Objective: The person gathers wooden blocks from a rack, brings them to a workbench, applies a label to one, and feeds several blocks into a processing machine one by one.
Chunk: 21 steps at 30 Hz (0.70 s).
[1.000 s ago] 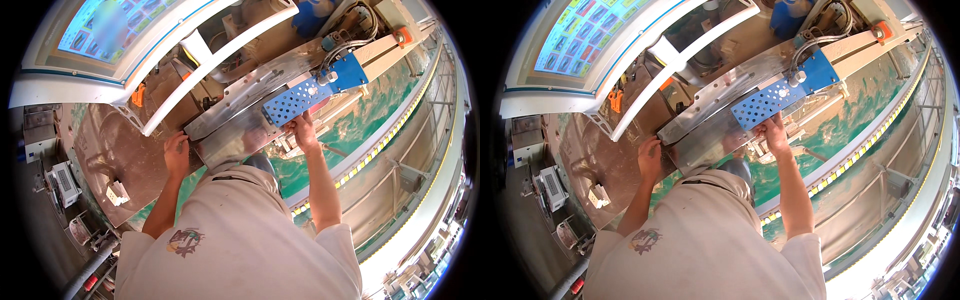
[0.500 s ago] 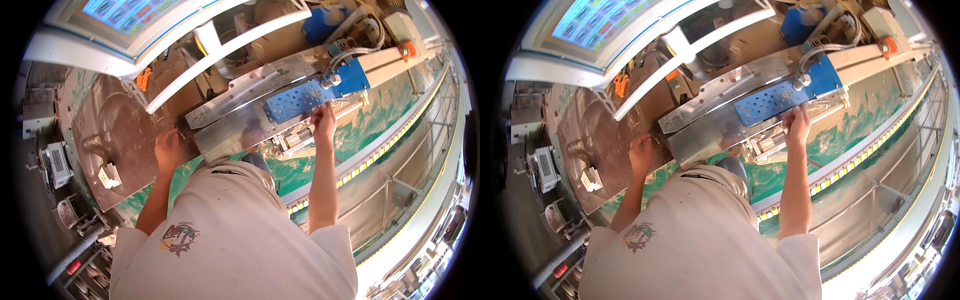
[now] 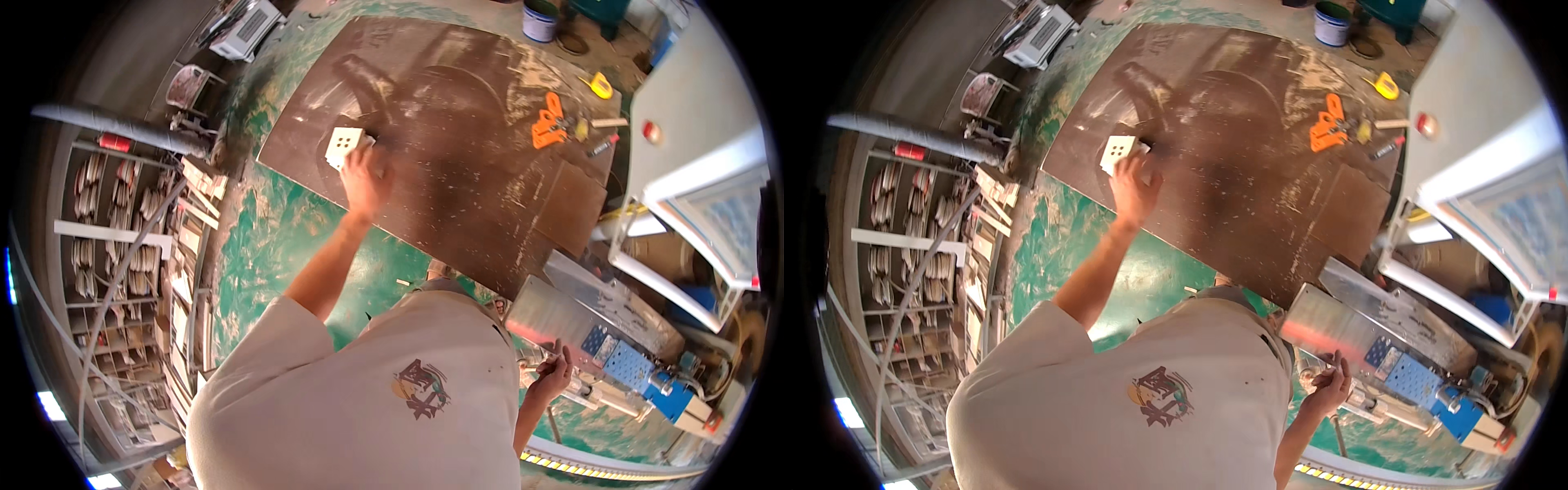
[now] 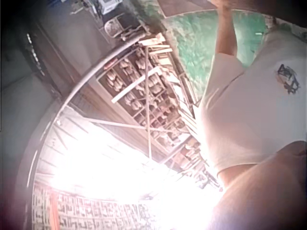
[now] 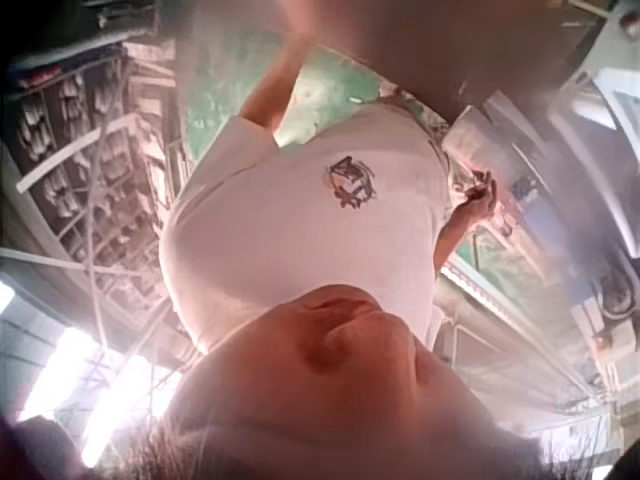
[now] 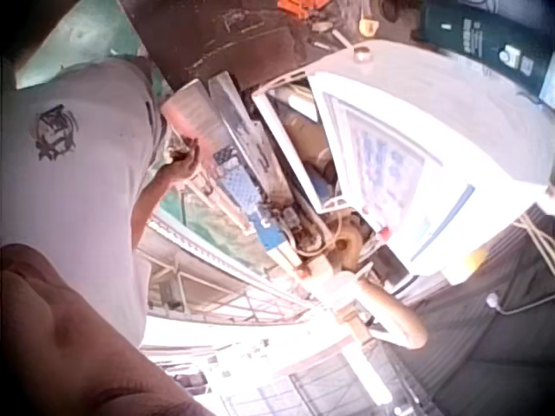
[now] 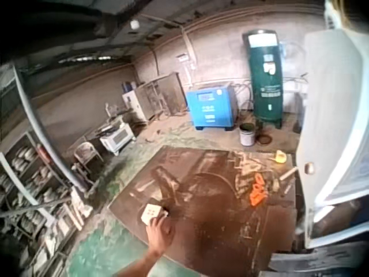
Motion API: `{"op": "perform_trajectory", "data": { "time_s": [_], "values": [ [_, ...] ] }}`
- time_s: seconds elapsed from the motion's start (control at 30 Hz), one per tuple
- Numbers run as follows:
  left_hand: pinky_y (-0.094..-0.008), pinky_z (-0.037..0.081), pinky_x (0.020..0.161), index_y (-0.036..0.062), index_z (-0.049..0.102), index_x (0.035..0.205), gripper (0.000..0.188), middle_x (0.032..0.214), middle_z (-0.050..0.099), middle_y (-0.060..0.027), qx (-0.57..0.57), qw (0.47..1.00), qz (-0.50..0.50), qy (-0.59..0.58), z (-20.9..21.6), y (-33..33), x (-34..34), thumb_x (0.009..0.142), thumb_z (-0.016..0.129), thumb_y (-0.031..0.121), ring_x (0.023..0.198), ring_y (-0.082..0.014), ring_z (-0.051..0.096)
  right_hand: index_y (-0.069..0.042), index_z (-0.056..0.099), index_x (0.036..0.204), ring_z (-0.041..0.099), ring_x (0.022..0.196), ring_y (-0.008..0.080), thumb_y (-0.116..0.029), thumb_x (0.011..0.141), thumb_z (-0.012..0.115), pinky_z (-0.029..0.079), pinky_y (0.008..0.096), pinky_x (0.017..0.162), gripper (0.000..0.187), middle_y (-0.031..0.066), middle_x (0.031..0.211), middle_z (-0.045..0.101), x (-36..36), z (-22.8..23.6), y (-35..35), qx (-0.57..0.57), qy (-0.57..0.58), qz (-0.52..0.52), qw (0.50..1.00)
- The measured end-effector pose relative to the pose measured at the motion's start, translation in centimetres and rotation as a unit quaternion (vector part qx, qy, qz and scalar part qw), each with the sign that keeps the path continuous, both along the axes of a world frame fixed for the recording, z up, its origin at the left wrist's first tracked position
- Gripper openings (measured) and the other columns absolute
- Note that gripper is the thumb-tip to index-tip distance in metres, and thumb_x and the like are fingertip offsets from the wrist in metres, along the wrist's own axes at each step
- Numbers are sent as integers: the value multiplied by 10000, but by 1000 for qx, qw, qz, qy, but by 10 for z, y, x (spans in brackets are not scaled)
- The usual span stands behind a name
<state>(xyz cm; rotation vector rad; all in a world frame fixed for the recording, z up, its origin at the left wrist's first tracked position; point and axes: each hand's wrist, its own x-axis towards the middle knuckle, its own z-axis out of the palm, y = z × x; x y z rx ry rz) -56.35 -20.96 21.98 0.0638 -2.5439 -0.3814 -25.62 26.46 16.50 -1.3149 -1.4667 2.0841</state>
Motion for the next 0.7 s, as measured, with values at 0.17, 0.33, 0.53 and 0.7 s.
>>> {"op": "perform_trajectory", "data": {
  "time_s": [0.17, 0.33, 0.53, 0.7],
  "values": [
    [-527, 375, 1165, 87, 573, 1408, 738, 1485, 522, -183, 31, 985, 95, -142, -9, -102, -32, 793, 832, 403, 1377, -428, 446, 11, 674, 1302, 505, 582, 75, -133, 1050, 578, 403, 236, 544, 305, 25, 790, 642, -54, 11, -17, 84, 2, 130, 988],
    [-478, 438, 1116, 78, 593, 1405, 687, 1344, 635, -188, 58, 986, 62, -144, -3, -95, -32, 801, 805, 327, 1269, -368, 569, -2, 681, 1293, 539, 631, 85, -108, 1045, 584, 432, 248, 578, 287, 31, 773, 633, -102, 54, -65, 153, 16, 228, 961],
    [-358, 558, 904, 162, 542, 1502, 523, 1244, 650, -73, 673, 620, -64, -398, 6, 74, 43, 1034, 610, 386, 1070, -188, 645, -43, 598, 1427, 713, 839, 190, -84, 996, 683, 576, 312, 711, 441, 116, 1067, 724, -148, 81, -151, 252, 110, 444, 853],
    [-408, 473, 1067, 147, 402, 1604, 651, 1497, 544, -105, 688, 456, -165, -540, 8, 181, 93, 1062, 534, 481, 1374, -267, 531, -57, 567, 1464, 736, 969, 272, -134, 989, 713, 601, 344, 758, 503, 143, 1226, 726, -146, 66, -142, 431, 81, 417, 796]
  ]
}}
